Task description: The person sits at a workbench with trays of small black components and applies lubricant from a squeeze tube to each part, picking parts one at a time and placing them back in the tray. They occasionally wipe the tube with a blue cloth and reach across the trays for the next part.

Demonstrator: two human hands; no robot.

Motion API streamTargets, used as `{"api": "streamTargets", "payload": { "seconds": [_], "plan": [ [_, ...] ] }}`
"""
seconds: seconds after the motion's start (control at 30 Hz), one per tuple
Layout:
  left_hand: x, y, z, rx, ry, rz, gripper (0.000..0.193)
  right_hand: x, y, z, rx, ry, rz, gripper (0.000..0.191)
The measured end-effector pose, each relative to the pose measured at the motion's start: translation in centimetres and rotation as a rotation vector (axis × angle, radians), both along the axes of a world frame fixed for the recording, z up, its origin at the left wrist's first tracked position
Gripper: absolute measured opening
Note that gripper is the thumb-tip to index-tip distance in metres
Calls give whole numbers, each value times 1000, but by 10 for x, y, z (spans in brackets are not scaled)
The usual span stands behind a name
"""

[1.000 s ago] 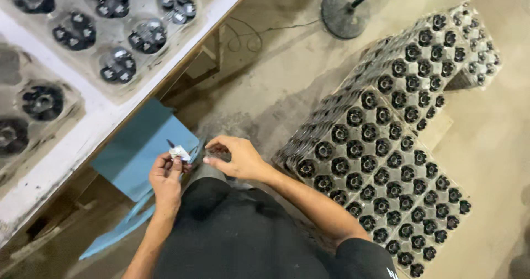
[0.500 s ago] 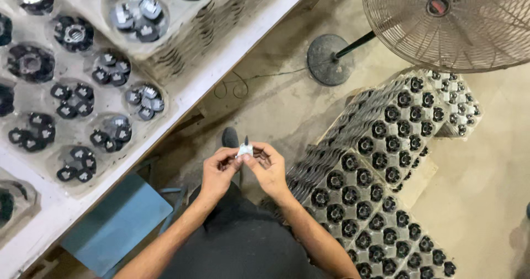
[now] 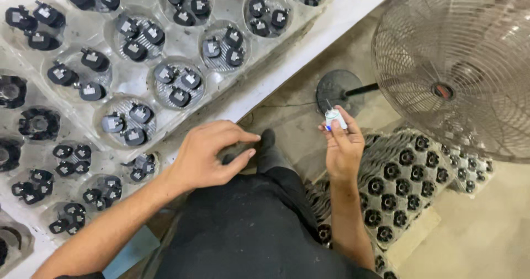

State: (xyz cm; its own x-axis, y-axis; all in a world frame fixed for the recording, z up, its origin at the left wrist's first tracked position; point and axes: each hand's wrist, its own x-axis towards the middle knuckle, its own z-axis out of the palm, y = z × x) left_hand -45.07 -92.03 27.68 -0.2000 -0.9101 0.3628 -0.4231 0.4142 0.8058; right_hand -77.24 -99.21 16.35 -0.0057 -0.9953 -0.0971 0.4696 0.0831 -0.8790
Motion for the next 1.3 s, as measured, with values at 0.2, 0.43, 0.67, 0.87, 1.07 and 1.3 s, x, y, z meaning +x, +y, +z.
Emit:
{"api": "streamTargets", "payload": {
  "seconds": [0.2, 0.43, 0.67, 0.87, 1.07, 1.3],
  "plan": [
    [-9, -159, 23, -248, -313, 8, 26, -19, -133, 3, -60, -48, -2, 29],
    [-42, -324, -1, -297, -684, 98, 31, -18, -271, 27, -42, -115, 127, 29],
    [-39, -358, -44, 11, -845, 44, 11, -2, -335, 43, -59, -121, 278, 30],
    [-35, -361, -35, 49, -853, 44, 11, 39, -362, 37, -34, -158, 329, 31],
    [-10, -297, 13, 233, -172, 363, 38, 65, -355, 51, -144, -94, 317, 29],
    [-32, -260, 20, 347, 916, 648, 46, 92, -302, 84, -580, 288, 301, 34]
  ]
}}
